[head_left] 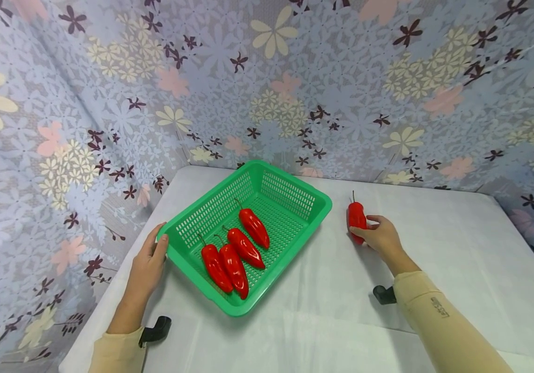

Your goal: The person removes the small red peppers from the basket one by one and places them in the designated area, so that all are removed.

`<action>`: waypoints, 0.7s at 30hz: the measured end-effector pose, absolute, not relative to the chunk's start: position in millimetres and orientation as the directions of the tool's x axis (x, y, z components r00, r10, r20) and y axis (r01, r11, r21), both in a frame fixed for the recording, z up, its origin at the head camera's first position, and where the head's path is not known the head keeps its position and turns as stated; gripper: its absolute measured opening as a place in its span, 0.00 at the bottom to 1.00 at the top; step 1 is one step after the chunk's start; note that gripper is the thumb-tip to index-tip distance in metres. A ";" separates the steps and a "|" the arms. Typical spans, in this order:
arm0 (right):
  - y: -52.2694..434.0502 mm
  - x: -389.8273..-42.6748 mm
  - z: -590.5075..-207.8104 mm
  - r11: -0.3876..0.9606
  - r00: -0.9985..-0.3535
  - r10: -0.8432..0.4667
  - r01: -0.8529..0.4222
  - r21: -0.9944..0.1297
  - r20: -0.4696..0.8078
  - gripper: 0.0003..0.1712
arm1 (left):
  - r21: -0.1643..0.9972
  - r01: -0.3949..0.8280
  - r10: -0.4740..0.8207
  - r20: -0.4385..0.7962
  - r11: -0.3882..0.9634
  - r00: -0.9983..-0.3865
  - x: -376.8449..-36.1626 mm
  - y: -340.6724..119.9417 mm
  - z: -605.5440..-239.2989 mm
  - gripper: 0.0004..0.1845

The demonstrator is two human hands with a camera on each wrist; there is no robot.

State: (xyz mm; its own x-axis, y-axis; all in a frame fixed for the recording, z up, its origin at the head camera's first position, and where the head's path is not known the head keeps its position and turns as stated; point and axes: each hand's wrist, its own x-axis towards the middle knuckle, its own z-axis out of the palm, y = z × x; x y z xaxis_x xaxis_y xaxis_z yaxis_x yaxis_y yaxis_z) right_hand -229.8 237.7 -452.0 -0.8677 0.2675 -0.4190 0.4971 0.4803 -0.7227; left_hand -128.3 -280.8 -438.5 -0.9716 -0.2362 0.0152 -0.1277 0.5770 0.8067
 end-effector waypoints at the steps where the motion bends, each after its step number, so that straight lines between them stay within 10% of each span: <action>1: 237.9 -229.9 -451.3 0.486 -0.869 0.269 0.495 -0.721 -0.415 0.46 | 0.806 -0.127 -0.237 0.016 0.577 -0.971 -128.2 -280.7 -438.2 0.33; 21: 238.7 -232.7 -441.4 0.537 -0.874 0.316 0.486 -0.690 -0.369 0.49 | 0.804 -0.130 -0.232 0.010 0.580 -0.973 -128.8 -281.3 -437.4 0.33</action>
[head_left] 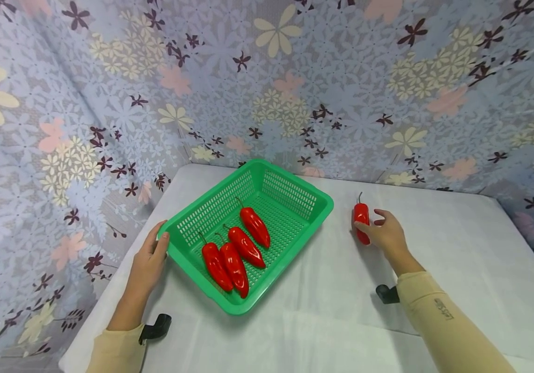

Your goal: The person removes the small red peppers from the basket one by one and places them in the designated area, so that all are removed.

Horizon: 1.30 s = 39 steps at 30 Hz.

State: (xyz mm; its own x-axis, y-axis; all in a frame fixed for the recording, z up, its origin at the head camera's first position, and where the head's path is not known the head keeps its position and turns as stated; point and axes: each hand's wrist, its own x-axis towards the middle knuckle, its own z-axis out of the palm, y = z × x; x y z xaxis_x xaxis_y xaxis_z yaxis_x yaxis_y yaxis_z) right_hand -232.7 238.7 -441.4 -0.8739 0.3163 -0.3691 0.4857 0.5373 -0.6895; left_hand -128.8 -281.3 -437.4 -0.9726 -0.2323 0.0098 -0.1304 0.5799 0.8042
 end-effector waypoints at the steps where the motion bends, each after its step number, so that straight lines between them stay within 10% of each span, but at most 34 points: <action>1: 238.9 -232.4 -439.9 0.538 -0.876 0.318 0.481 -0.692 -0.362 0.49 | 0.806 -0.130 -0.232 0.009 0.577 -0.973 -128.7 -280.8 -436.8 0.34; 39: 213.7 -235.9 -413.7 0.555 -0.965 0.221 0.245 -0.795 -0.143 0.45 | 0.808 -0.140 -0.239 0.001 0.572 -0.971 -128.6 -280.3 -436.8 0.33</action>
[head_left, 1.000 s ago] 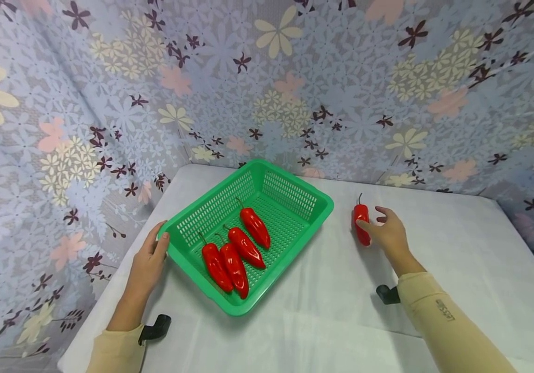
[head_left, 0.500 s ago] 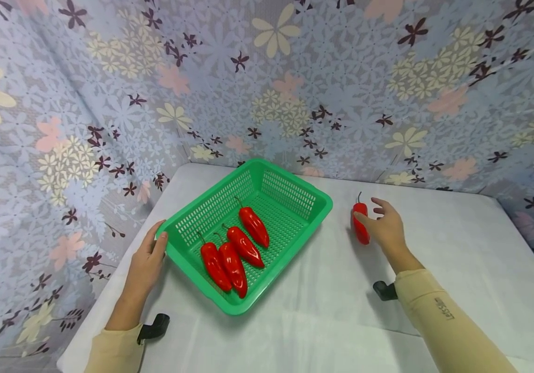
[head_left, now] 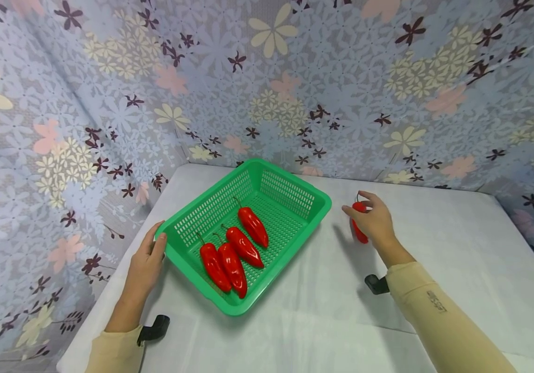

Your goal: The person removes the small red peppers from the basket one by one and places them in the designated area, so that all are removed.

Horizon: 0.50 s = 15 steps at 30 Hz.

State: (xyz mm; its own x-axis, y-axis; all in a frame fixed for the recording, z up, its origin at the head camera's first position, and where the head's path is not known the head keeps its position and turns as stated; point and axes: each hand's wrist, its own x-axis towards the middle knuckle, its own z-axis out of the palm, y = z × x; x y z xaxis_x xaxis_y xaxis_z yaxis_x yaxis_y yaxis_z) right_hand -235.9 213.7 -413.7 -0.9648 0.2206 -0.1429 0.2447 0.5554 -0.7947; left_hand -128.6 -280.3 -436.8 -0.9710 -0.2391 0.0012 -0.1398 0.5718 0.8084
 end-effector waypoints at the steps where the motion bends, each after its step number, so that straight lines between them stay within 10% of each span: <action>1: 212.5 -236.2 -412.7 0.558 -0.966 0.217 0.240 -0.795 -0.140 0.45 | 0.809 -0.137 -0.238 0.004 0.572 -0.971 -128.6 -280.3 -436.9 0.33; 15: 194.1 -237.4 -398.3 0.584 -0.976 0.187 0.201 -0.787 -0.110 0.43 | 0.814 -0.144 -0.238 -0.008 0.562 -0.971 -128.8 -281.6 -439.1 0.34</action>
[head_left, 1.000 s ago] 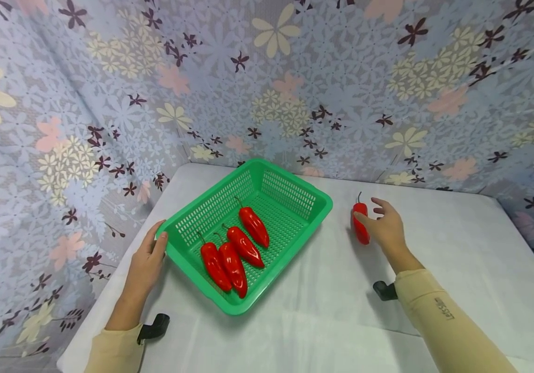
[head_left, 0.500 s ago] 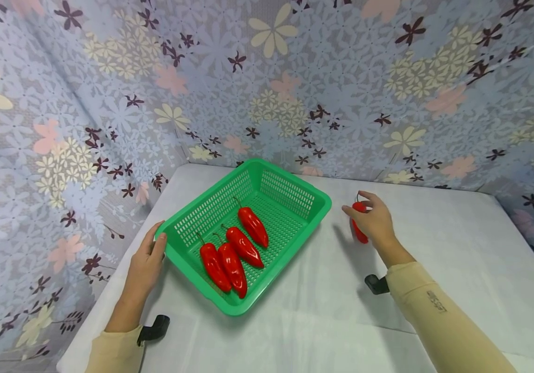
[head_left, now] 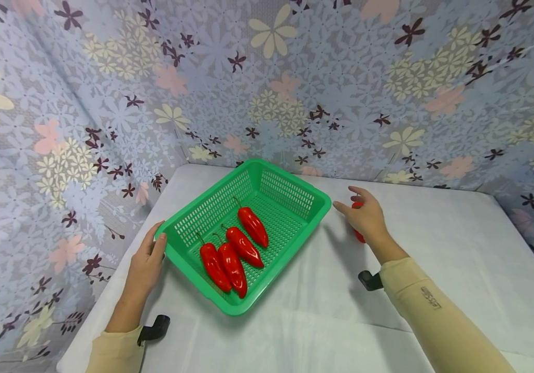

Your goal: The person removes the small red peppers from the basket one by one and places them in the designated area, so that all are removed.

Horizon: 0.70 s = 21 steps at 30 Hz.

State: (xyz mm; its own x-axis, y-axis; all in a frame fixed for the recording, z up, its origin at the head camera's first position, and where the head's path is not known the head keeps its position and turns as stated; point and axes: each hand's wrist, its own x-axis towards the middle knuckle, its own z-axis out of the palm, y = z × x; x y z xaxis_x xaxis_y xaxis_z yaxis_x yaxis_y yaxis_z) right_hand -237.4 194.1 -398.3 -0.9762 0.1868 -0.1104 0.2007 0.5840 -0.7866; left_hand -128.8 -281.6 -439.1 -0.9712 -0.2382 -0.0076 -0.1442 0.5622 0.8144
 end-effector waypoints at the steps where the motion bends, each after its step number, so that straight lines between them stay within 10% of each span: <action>1: 192.6 -237.4 -397.4 0.584 -0.976 0.189 0.201 -0.787 -0.110 0.43 | 0.814 -0.144 -0.239 -0.007 0.562 -0.971 -128.7 -281.5 -439.0 0.34; 21: 168.7 -239.8 -378.0 0.537 -0.994 0.100 0.085 -0.839 -0.037 0.40 | 0.814 -0.147 -0.242 -0.008 0.562 -0.970 -127.8 -281.1 -438.5 0.34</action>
State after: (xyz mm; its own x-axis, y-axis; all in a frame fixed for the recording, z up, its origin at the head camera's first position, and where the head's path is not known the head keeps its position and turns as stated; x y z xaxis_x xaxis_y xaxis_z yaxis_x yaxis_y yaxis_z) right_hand -239.8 168.7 -378.0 -0.9943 0.0998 -0.0372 0.0853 0.5367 -0.8394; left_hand -127.8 -281.1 -438.5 -0.9702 -0.2421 -0.0081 -0.1471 0.5623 0.8137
